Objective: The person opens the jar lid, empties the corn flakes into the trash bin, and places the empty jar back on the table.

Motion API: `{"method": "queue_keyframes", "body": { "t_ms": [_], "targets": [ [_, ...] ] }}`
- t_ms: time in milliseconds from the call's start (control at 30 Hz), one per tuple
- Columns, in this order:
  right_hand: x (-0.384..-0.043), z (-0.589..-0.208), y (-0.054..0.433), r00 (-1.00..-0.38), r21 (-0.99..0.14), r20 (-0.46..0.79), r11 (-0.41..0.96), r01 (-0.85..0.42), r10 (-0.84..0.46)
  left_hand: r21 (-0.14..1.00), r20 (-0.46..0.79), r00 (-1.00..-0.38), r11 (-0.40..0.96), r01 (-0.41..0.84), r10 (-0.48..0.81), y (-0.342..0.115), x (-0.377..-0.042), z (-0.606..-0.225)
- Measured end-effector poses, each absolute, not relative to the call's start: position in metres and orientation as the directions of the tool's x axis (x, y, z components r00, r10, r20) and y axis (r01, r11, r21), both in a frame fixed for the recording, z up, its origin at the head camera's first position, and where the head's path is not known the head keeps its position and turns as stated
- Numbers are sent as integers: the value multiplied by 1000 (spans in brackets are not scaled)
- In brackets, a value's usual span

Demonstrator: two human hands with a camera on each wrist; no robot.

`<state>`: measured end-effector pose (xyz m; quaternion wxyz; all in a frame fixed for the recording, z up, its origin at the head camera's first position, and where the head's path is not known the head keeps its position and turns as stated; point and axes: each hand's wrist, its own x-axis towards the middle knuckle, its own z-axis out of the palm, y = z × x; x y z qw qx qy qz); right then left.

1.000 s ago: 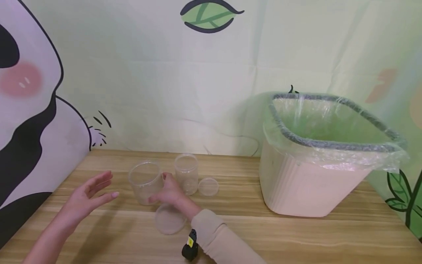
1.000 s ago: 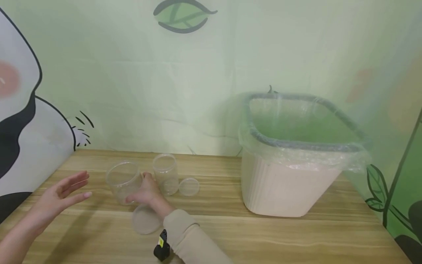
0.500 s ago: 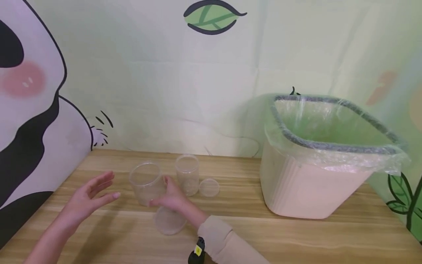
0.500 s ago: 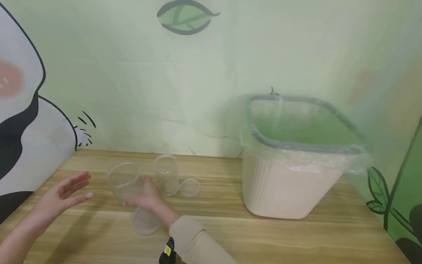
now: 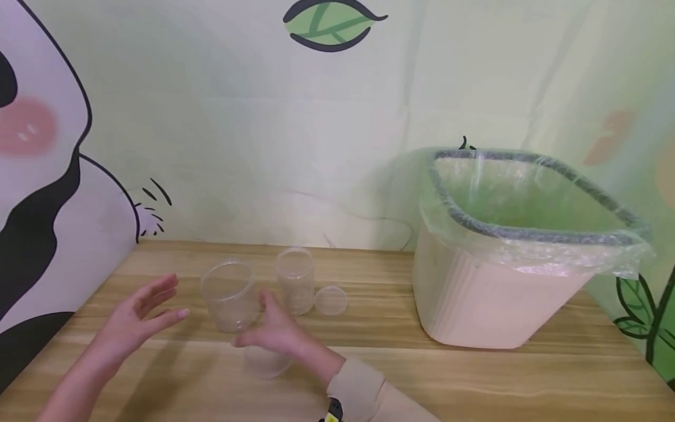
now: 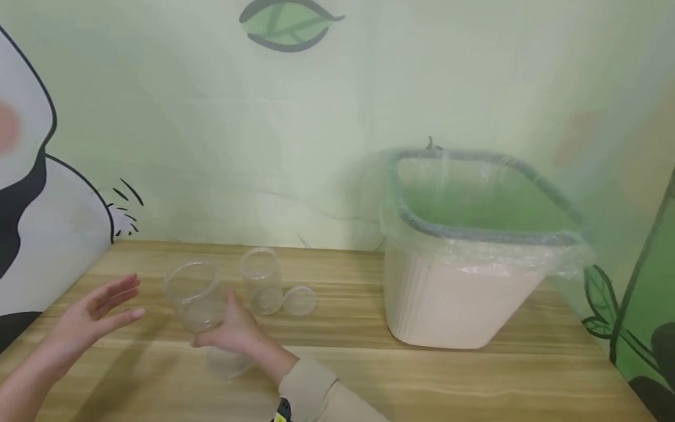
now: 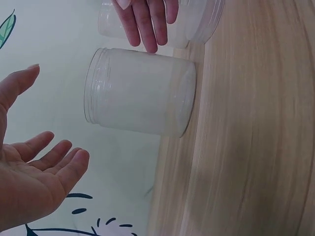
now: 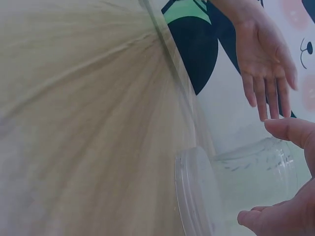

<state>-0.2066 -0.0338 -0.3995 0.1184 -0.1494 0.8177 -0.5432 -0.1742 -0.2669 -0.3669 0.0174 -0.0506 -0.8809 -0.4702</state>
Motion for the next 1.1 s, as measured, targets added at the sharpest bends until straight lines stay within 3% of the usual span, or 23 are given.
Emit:
{"method": "queue_keyframes", "body": {
  "t_ms": [233, 733, 1100],
  "targets": [
    [-194, -396, -23, -908, -936, -75, 344, -79, -412, 839, 101, -991, 529, 132, 88, -259, -173, -367],
    [-181, -382, 15, -823, -955, 24, 231, -187, -568, 841, 148, -983, 509, 184, 110, -246, -168, -358],
    [-176, -374, 46, -821, -877, 56, 365, -313, -568, 853, 194, -969, 463, 243, 153, -226, -164, -349]
  ]
}}
